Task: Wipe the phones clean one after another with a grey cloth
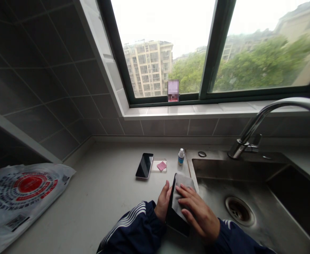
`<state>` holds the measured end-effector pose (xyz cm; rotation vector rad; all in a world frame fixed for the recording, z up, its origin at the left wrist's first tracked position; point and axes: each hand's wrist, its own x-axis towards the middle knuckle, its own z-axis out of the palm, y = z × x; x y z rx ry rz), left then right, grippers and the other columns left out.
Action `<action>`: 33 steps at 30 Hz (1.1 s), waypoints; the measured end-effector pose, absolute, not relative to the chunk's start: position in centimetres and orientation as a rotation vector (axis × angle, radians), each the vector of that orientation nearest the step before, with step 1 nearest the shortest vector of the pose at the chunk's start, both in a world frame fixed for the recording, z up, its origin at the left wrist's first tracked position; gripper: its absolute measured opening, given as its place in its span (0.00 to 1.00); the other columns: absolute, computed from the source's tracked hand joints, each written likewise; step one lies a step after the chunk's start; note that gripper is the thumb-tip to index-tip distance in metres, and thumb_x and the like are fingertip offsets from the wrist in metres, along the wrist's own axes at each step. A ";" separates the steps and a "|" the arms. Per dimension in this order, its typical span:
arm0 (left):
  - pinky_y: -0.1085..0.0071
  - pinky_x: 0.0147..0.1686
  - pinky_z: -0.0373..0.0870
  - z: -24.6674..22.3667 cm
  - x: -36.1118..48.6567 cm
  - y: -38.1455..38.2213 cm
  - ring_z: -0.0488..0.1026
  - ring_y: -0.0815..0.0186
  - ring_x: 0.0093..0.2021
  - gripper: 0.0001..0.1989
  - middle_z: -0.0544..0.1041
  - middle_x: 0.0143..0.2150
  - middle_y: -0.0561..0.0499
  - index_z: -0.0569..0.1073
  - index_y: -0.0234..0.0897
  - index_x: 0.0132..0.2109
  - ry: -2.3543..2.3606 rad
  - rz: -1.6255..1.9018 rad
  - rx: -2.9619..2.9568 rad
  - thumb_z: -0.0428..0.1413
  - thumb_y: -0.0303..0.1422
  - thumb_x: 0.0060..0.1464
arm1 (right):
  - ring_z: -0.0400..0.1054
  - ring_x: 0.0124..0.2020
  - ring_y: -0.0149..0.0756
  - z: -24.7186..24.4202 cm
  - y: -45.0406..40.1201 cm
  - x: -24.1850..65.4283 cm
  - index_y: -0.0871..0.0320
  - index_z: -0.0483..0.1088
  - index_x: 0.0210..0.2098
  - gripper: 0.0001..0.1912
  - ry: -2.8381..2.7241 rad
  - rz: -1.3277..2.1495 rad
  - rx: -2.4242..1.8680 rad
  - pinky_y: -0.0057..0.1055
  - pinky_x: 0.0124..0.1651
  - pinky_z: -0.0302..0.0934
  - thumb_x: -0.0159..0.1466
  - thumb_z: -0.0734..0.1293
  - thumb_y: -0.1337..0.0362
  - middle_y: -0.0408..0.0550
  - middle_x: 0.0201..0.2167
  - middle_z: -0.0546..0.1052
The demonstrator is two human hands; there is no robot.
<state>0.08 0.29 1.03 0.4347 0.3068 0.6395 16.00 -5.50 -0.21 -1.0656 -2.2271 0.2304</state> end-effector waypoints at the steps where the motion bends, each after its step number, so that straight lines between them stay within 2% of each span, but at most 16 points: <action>1: 0.58 0.60 0.55 1.1 0.1 0.3 0.67 0.50 0.57 0.36 0.76 0.50 0.38 0.70 0.28 0.57 0.323 0.647 0.434 0.53 0.54 0.52 | 0.48 0.68 0.47 -0.2 -5.6 16.0 0.59 0.67 0.51 0.13 -2.223 0.259 -1.038 0.52 0.65 0.50 0.69 0.58 0.65 0.55 0.64 0.62; 4: 0.61 0.62 0.53 1.4 -0.1 0.0 0.68 0.52 0.57 0.32 0.77 0.48 0.41 0.72 0.30 0.55 0.455 0.756 0.471 0.54 0.52 0.53 | 0.51 0.67 0.47 0.3 -5.7 16.1 0.57 0.70 0.50 0.15 -2.180 0.338 -0.957 0.52 0.65 0.49 0.71 0.56 0.62 0.53 0.63 0.64; 7: 0.65 0.63 0.52 1.7 -0.2 -0.2 0.67 0.55 0.59 0.26 0.79 0.46 0.46 0.75 0.35 0.52 0.616 0.877 0.514 0.55 0.49 0.54 | 0.55 0.65 0.48 0.9 -5.9 16.2 0.57 0.75 0.36 0.15 -2.093 0.365 -0.871 0.48 0.63 0.56 0.71 0.58 0.61 0.51 0.60 0.69; 9: 0.65 0.64 0.52 2.1 -0.1 -0.3 0.65 0.54 0.60 0.25 0.80 0.45 0.46 0.77 0.34 0.49 0.642 0.879 0.523 0.55 0.49 0.53 | 0.58 0.63 0.47 1.2 -6.1 16.1 0.57 0.75 0.29 0.16 -2.008 0.364 -0.872 0.44 0.59 0.60 0.69 0.59 0.66 0.50 0.57 0.72; 12: 0.65 0.64 0.52 2.7 0.0 -0.4 0.62 0.53 0.62 0.23 0.81 0.43 0.47 0.80 0.34 0.43 0.639 0.868 0.531 0.57 0.49 0.50 | 0.62 0.60 0.45 1.3 -6.4 15.9 0.56 0.78 0.32 0.19 -1.855 0.380 -0.940 0.44 0.56 0.63 0.68 0.57 0.72 0.49 0.55 0.74; 14: 0.69 0.65 0.50 3.0 0.0 -0.4 0.60 0.55 0.64 0.19 0.81 0.41 0.50 0.81 0.37 0.39 0.673 0.904 0.547 0.59 0.47 0.48 | 0.63 0.59 0.45 1.1 -6.6 15.8 0.54 0.80 0.33 0.21 -1.787 0.405 -0.970 0.45 0.55 0.63 0.68 0.56 0.72 0.49 0.54 0.74; 16: 0.72 0.65 0.49 3.1 0.0 -0.3 0.60 0.57 0.64 0.16 0.81 0.40 0.51 0.81 0.39 0.37 0.685 0.917 0.558 0.60 0.46 0.47 | 0.64 0.57 0.46 1.0 -6.7 15.9 0.53 0.80 0.29 0.23 -1.751 0.425 -0.991 0.45 0.53 0.65 0.68 0.56 0.71 0.48 0.53 0.75; 18: 0.69 0.64 0.51 2.9 0.0 -0.3 0.63 0.55 0.62 0.19 0.81 0.39 0.50 0.81 0.38 0.38 0.638 0.874 0.558 0.59 0.48 0.48 | 0.66 0.55 0.46 0.9 -6.7 16.0 0.53 0.80 0.25 0.24 -1.734 0.441 -0.993 0.44 0.51 0.66 0.68 0.56 0.70 0.49 0.49 0.77; 22: 0.60 0.60 0.60 2.0 0.2 -0.2 0.69 0.51 0.56 0.26 0.81 0.37 0.46 0.79 0.33 0.41 0.539 0.753 0.541 0.55 0.52 0.50 | 0.70 0.45 0.42 1.1 -6.7 16.1 0.55 0.76 0.20 0.24 -1.735 0.455 -0.925 0.39 0.43 0.70 0.67 0.57 0.72 0.50 0.35 0.79; 24: 0.61 0.58 0.62 1.8 0.2 -0.3 0.71 0.52 0.53 0.26 0.80 0.35 0.47 0.79 0.34 0.41 0.530 0.742 0.530 0.53 0.53 0.52 | 0.71 0.44 0.41 1.3 -6.8 15.8 0.56 0.75 0.22 0.21 -1.723 0.394 -0.917 0.38 0.42 0.70 0.66 0.58 0.74 0.50 0.34 0.79; 27: 0.65 0.57 0.62 1.9 0.2 -0.3 0.72 0.56 0.51 0.23 0.80 0.34 0.48 0.79 0.35 0.39 0.536 0.779 0.519 0.54 0.52 0.52 | 0.71 0.48 0.43 1.3 -6.8 15.4 0.58 0.76 0.37 0.14 -1.862 0.252 -0.931 0.40 0.47 0.69 0.64 0.60 0.75 0.51 0.41 0.78; 30: 0.65 0.57 0.62 2.0 0.2 -0.1 0.72 0.55 0.50 0.25 0.80 0.36 0.45 0.79 0.33 0.39 0.470 0.756 0.493 0.55 0.52 0.51 | 0.67 0.55 0.45 0.8 -6.6 15.3 0.59 0.72 0.50 0.17 -2.090 0.082 -0.964 0.45 0.57 0.65 0.63 0.63 0.74 0.52 0.50 0.76; 33: 0.63 0.58 0.61 1.9 0.2 0.1 0.71 0.54 0.53 0.28 0.79 0.41 0.41 0.78 0.30 0.43 0.378 0.702 0.471 0.56 0.53 0.50 | 0.59 0.62 0.47 0.2 -6.2 15.4 0.60 0.68 0.56 0.20 -2.207 -0.026 -1.020 0.49 0.60 0.61 0.64 0.62 0.72 0.53 0.58 0.70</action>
